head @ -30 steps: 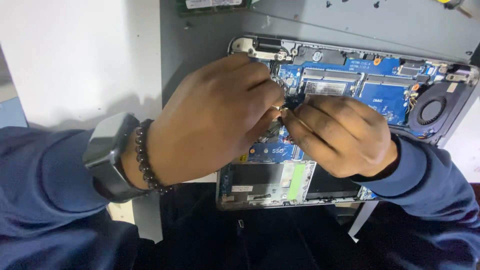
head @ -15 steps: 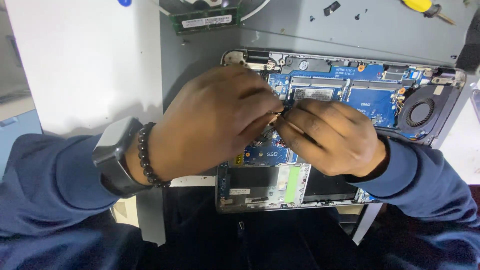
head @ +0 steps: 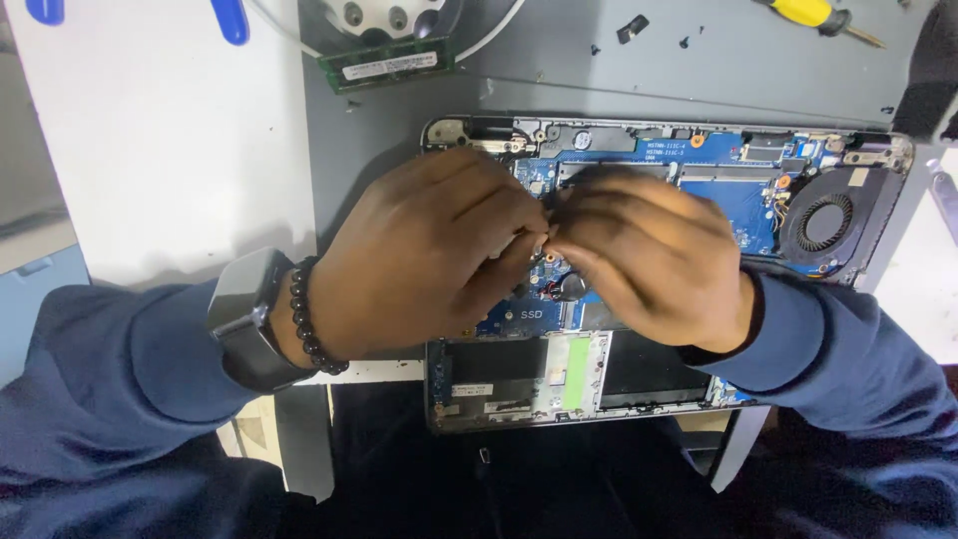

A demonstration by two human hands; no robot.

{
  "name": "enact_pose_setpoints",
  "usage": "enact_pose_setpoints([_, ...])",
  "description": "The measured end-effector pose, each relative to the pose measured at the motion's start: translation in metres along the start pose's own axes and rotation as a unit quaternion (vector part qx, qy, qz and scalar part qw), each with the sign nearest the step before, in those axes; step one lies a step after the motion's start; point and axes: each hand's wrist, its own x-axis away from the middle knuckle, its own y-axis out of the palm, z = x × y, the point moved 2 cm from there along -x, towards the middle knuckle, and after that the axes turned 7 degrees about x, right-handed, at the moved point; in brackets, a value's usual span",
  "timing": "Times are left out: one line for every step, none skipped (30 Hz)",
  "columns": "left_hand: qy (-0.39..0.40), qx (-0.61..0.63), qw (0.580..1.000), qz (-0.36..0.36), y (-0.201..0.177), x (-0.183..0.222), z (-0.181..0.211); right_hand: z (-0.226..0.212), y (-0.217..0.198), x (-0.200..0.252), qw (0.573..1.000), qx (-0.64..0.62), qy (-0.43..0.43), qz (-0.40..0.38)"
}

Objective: Repairing internal components of a laptop by connecting and disconnecting ribbon cables and small connectors

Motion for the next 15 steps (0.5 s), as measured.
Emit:
enact_pose_setpoints([-0.008,0.003,1.0,0.005,0.0,0.0,0.0,0.0,0.0,-0.001,0.998,-0.045,0.04,-0.007])
enact_pose_setpoints([-0.007,0.003,1.0,0.003,-0.001,-0.002,0.0,0.003,-0.001,-0.002,0.998,-0.044,0.041,-0.005])
enact_pose_setpoints([-0.011,0.008,1.0,0.002,-0.001,-0.001,0.0,0.005,0.0,-0.002,0.996,-0.07,0.051,-0.004])
enact_pose_setpoints([-0.014,0.014,1.0,0.0,-0.002,-0.001,0.001,0.007,0.002,-0.002,0.993,-0.096,0.061,-0.003])
enact_pose_setpoints([-0.02,0.014,1.0,-0.003,-0.002,-0.001,0.0,0.005,0.0,-0.004,0.993,-0.102,0.063,-0.003])
enact_pose_setpoints([-0.019,0.016,1.0,0.002,-0.002,0.0,0.0,0.004,0.0,-0.007,0.992,-0.103,0.075,-0.007])
enact_pose_setpoints([-0.017,0.015,1.0,0.009,-0.002,0.0,-0.001,0.003,-0.001,-0.01,0.991,-0.104,0.083,-0.011])
enact_pose_setpoints([-0.022,0.011,1.0,0.009,-0.003,0.002,-0.001,0.004,0.0,-0.009,0.991,-0.109,0.081,-0.011])
enact_pose_setpoints([-0.024,0.016,1.0,0.008,-0.004,0.002,-0.001,0.004,0.001,-0.008,0.99,-0.105,0.092,-0.01])
enact_pose_setpoints([-0.025,0.02,0.999,0.006,-0.004,0.001,-0.001,0.005,0.001,-0.006,0.989,-0.101,0.104,-0.009])
enact_pose_setpoints([-0.026,0.021,0.999,0.004,-0.004,0.002,-0.001,0.006,0.002,-0.004,0.989,-0.102,0.106,-0.009])
enact_pose_setpoints([-0.029,0.016,0.999,0.006,-0.004,0.002,-0.002,0.007,0.003,-0.001,0.987,-0.112,0.115,-0.001])
enact_pose_setpoints([-0.032,0.011,0.999,0.007,-0.003,0.002,-0.002,0.009,0.004,0.002,0.985,-0.122,0.124,0.006])
enact_pose_setpoints([-0.032,0.011,0.999,0.006,-0.004,0.002,-0.002,0.01,0.005,0.004,0.985,-0.122,0.125,0.006])
enact_pose_setpoints([-0.032,0.016,0.999,0.002,-0.004,0.001,-0.003,0.011,0.005,0.006,0.982,-0.132,0.136,0.007])
